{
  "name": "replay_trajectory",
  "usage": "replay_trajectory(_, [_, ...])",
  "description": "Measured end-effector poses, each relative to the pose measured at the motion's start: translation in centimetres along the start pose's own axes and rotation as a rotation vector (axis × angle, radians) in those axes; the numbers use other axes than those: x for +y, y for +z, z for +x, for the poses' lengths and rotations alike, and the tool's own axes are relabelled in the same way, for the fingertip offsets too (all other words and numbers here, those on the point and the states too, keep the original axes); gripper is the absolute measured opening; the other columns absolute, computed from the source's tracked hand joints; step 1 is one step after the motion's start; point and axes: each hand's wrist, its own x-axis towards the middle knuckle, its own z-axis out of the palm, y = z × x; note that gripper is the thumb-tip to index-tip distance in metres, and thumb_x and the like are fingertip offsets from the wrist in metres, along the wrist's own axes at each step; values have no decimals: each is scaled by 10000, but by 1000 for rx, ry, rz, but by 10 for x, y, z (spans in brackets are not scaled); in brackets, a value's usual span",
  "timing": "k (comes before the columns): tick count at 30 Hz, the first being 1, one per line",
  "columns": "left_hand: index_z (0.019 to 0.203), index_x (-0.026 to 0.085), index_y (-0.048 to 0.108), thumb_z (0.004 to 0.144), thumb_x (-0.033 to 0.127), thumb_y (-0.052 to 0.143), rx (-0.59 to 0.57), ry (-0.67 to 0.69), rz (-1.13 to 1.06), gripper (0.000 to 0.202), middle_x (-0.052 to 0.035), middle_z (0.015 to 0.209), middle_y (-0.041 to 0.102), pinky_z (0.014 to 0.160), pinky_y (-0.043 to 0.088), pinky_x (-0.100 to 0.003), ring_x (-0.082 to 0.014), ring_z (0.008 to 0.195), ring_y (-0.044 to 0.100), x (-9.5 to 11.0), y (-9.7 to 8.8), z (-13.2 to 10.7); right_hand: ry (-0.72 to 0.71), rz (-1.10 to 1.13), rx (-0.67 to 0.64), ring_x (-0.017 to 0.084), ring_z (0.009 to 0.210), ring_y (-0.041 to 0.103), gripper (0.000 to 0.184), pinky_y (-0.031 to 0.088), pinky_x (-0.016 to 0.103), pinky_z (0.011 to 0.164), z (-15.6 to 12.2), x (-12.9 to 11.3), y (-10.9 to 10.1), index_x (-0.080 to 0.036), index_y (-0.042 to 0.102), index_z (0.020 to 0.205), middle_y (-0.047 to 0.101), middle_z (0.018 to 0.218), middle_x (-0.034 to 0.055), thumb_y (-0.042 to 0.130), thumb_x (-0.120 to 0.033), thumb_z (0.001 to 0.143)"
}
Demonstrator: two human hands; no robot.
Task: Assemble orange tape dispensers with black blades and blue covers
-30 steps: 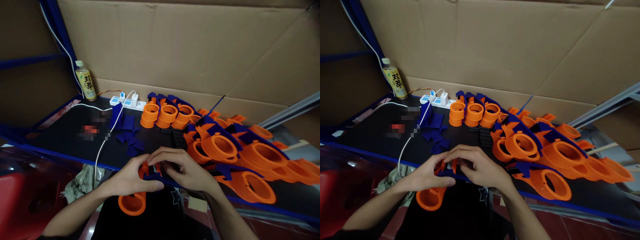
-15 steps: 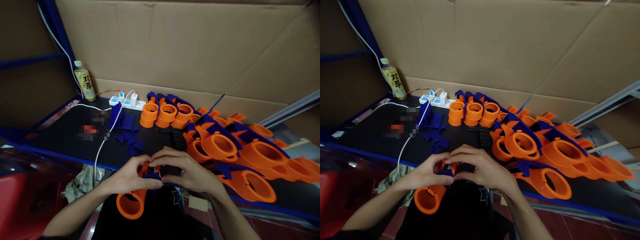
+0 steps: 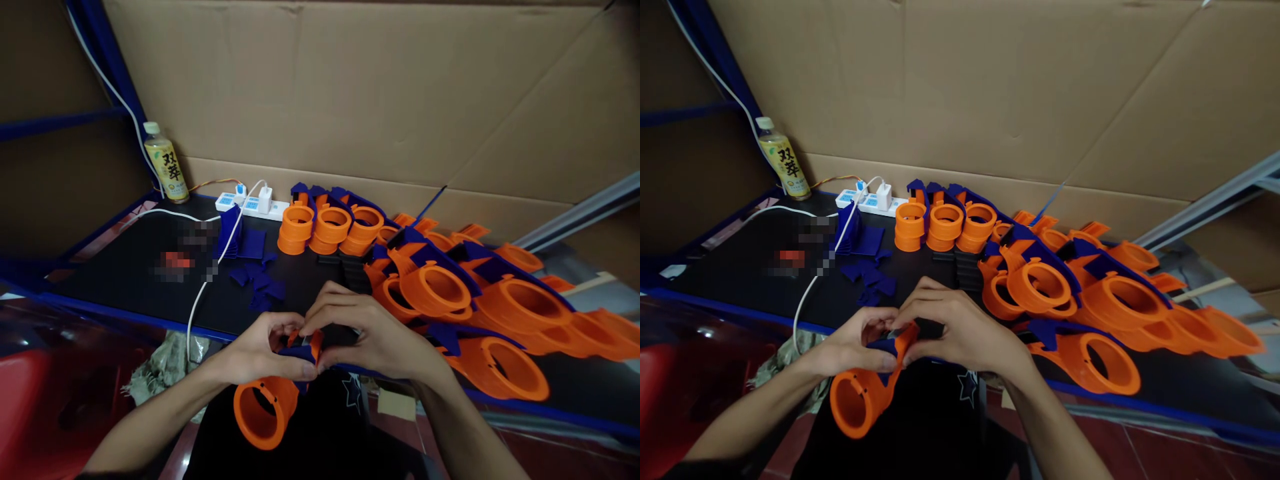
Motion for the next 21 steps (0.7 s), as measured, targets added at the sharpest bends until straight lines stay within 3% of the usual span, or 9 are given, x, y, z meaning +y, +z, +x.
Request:
replay_trajectory(7, [958,152,714,719,359,849,94,43,26,344,-43,872,665,822,492,-315,-207,858,624,5,0,-3,-41,-6,-1,180,1061,585,347,514,332,943,7,-2,-2,-248,737,1153,722,1104,51,799,-293,815])
replay_trajectory(12, [1113,148,709,744,302,816,106,159,13,414,-72,940,691,845,499,-325,-231,913,634,14,-5,-2,-29,-22,127,209,1219,561,552,478,379,1044,9,-5,4,-277,612,1372,641,1308,76,779,-294,845])
replay_trajectory(17, [1085,159,723,770,300,798,170,152,-61,353,-67,927,707,812,505,-300,-201,853,642,10,-6,0,94,-104,332,180,1080,651,340,527,331,931,24,8,2,-274,638,1321,687,1249,55,588,-286,985])
replay_trajectory(21, [1110,171,721,784,282,793,226,192,-103,352,-69,930,724,798,521,-297,-197,845,656,3,-7,2,141,-294,284,177,999,685,306,527,324,886,57,30,0,-248,670,1279,723,1202,57,544,-259,1000])
